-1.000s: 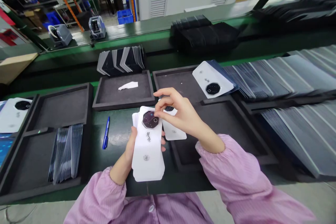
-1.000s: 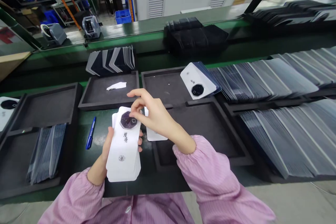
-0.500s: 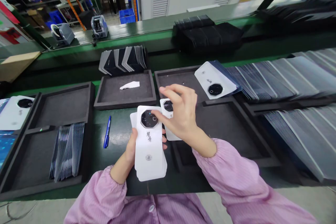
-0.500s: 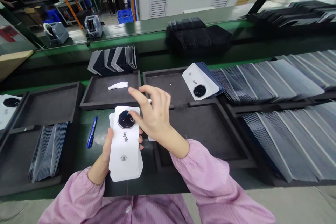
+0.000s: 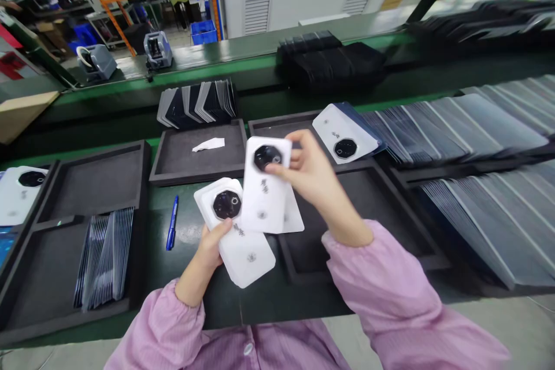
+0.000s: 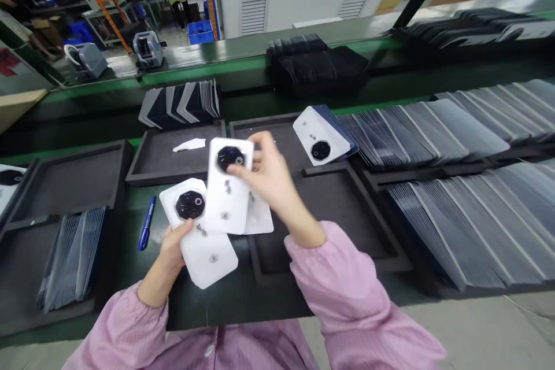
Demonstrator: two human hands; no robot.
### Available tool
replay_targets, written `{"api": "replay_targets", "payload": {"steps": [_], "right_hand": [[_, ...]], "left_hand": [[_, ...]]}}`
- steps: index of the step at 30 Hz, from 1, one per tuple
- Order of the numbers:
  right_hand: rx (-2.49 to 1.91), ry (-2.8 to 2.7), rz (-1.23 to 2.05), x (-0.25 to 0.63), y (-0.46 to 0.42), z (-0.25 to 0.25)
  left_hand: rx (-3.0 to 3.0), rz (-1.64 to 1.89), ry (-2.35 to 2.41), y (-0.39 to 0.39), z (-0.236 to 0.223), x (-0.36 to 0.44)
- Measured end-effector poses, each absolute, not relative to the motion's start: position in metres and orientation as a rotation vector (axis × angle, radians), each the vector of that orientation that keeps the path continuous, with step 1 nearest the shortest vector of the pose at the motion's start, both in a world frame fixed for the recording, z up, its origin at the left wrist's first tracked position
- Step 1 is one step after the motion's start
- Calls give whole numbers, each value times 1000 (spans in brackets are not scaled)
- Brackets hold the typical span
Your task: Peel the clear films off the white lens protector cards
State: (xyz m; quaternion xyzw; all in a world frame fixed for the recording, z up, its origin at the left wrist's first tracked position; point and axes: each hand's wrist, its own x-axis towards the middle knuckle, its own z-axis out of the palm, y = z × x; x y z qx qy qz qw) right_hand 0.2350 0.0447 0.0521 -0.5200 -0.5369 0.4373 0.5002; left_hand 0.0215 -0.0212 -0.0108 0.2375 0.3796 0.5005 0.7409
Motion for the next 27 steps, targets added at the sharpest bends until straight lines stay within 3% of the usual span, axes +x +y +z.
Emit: {"api": "replay_targets", "payload": {"steps": [3, 9, 18, 23, 27], "right_hand": [[-1276, -1165, 1142, 271, 62, 50], [-1492, -1412, 1378, 288, 78, 23], [-1762, -1878, 802, 268, 76, 9], [-1868, -1875, 592, 259, 73, 3], [-1550, -1798, 459, 242, 61, 14]], "left_hand": [[508, 1135, 685, -17, -1, 19], [456, 1103, 580, -13, 6, 13], [477, 961, 509, -14, -1, 17], [497, 950, 489, -15, 0, 18], [525, 931, 467, -16, -2, 17]]}}
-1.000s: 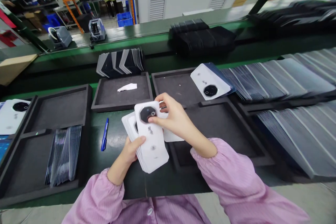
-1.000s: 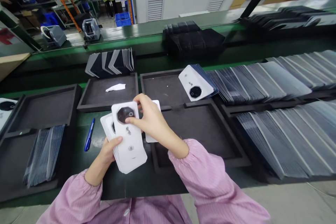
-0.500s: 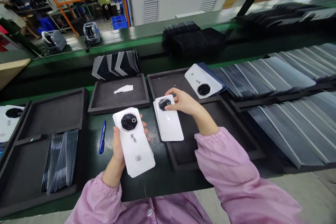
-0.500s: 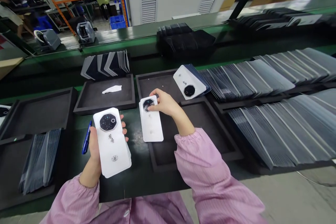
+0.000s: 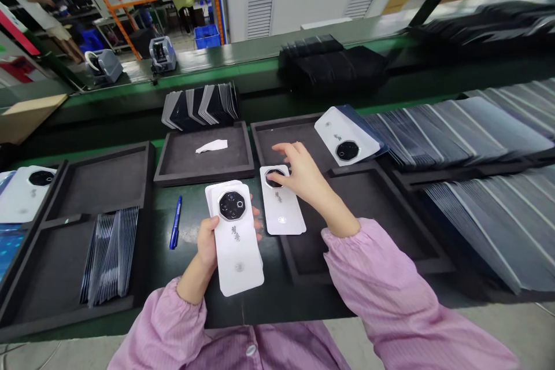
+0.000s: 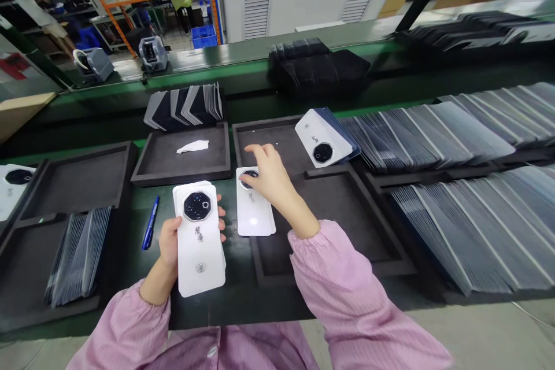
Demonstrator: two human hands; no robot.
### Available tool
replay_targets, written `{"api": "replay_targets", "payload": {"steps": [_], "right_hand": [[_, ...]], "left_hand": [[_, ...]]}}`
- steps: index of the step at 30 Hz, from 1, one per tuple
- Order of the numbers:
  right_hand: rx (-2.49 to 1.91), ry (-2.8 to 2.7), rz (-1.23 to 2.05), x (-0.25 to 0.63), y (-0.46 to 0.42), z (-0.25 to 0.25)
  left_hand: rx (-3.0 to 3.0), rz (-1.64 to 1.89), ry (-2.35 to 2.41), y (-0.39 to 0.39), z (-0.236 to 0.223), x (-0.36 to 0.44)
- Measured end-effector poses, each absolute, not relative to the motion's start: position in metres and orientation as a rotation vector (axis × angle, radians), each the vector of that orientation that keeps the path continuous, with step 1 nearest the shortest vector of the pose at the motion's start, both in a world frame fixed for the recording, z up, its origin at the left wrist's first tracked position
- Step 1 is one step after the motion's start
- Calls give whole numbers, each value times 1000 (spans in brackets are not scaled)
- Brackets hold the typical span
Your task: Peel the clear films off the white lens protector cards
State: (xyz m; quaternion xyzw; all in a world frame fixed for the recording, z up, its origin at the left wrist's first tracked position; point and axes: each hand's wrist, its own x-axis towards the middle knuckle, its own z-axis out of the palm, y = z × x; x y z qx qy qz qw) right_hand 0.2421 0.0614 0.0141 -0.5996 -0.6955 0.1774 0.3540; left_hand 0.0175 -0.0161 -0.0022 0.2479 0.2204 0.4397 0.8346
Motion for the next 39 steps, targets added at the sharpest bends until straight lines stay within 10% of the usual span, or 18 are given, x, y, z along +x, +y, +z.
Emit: {"api": "replay_targets", "payload": {"steps": [6, 28, 35, 39], "right_hand": [[-864, -2185, 335, 204, 27, 43], [-983, -2241, 545, 213, 14, 66], [-752, -2257, -244, 202, 13, 57], [-523, -2287, -10, 208, 14, 61]], "left_hand": [[638, 825, 534, -24, -17, 11], [965, 766, 640, -27, -18, 13], [835, 832, 563, -30, -20, 7], [702, 844, 482, -32, -14, 6]]}}
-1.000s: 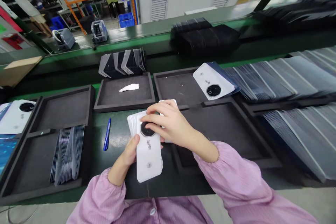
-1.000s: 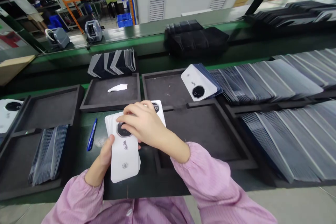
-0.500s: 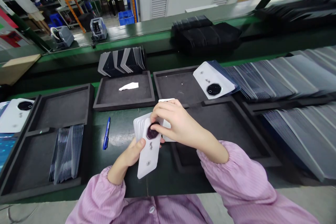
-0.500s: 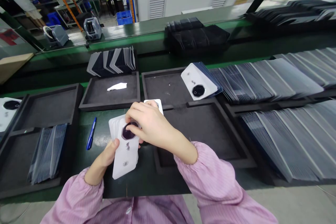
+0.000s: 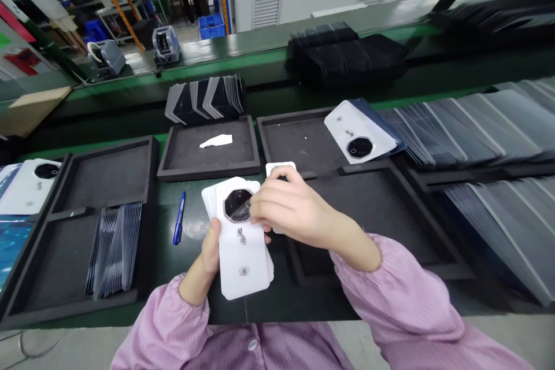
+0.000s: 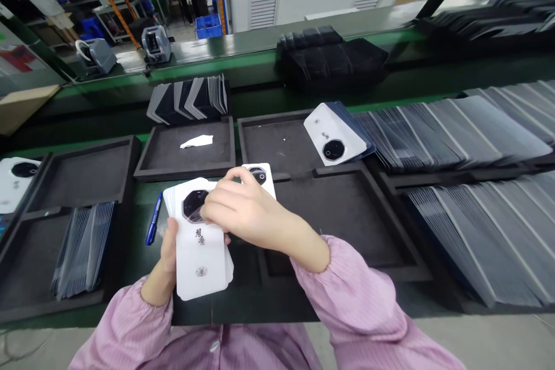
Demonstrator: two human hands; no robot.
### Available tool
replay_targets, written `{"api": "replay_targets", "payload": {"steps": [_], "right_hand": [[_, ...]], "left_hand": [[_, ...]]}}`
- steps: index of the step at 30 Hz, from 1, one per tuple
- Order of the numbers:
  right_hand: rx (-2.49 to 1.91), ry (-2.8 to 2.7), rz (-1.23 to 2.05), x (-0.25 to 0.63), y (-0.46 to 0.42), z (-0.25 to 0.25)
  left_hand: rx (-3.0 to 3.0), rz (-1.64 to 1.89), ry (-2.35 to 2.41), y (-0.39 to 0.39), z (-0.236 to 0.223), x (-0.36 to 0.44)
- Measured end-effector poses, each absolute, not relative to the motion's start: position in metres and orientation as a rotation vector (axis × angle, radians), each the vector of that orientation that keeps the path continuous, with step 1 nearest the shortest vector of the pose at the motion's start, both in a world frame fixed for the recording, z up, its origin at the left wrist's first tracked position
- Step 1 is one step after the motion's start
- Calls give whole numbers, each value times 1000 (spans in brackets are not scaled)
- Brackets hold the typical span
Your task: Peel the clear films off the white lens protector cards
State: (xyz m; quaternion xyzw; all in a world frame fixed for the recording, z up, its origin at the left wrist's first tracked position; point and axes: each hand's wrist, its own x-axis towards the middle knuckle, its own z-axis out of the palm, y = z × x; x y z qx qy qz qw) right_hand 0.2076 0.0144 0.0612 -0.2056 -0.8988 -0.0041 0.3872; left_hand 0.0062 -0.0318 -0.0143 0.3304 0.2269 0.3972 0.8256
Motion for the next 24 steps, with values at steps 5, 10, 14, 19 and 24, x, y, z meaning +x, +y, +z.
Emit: {"api": "replay_targets", "payload": {"steps": [5, 10, 14, 19, 24], "right_hand": [[-766, -1644, 607, 222, 26, 59], [-903, -937, 1134, 228, 46, 46], [-883, -689, 1412, 228, 52, 43], [-865, -571, 1536, 225, 50, 47], [-856, -491, 1573, 223, 48, 48]], "left_hand": [[674, 912, 368, -32, -10, 11], [640, 897, 331, -32, -9, 11], [593, 920, 292, -33, -5, 11], [554, 899, 294, -34, 0, 11], [531, 892, 303, -35, 1, 10]]}}
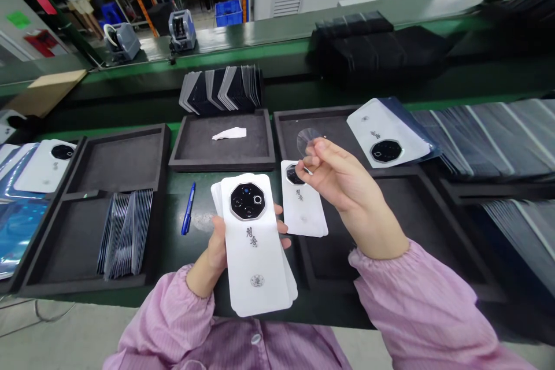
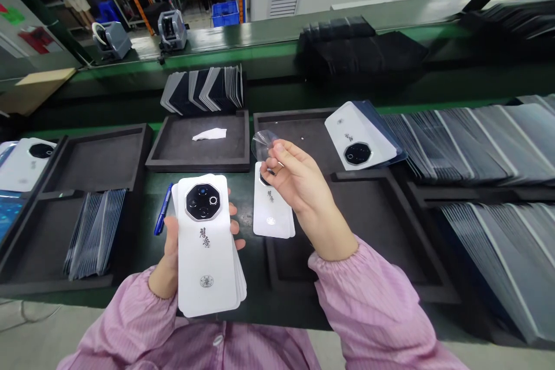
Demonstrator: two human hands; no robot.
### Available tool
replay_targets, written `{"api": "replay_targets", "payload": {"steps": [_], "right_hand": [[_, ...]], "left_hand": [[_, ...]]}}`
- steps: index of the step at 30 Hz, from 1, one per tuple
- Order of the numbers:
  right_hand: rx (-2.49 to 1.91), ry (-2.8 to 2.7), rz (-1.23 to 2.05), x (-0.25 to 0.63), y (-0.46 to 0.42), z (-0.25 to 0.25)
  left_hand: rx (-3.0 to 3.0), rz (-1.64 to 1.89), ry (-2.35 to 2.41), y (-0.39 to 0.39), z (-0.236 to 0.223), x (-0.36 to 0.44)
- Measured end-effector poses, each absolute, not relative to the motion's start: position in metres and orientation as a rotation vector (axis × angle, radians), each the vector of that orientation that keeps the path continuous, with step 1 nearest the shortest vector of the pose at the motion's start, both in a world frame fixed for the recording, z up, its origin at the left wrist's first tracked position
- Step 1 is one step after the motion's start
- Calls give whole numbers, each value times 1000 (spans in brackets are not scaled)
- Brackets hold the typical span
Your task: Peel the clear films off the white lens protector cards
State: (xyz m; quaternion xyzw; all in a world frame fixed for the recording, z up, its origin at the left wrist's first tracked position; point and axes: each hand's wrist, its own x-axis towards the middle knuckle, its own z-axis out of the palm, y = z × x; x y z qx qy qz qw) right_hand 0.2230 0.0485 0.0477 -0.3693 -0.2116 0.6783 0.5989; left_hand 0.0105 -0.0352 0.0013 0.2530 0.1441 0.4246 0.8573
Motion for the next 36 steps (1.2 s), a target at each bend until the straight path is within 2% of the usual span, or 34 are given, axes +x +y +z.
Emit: {"api": "replay_targets", "payload": {"steps": [13, 22, 36], "right_hand": [[-869, -484, 1586, 221, 49, 45], [-867, -572, 1581, 223, 50, 42], [-936, -473, 1545, 226, 52, 37]], "left_hand": [[570, 975, 304, -34, 2, 16], [635, 818, 288, -30, -5, 11], [568, 910, 325, -35, -4, 12]]}}
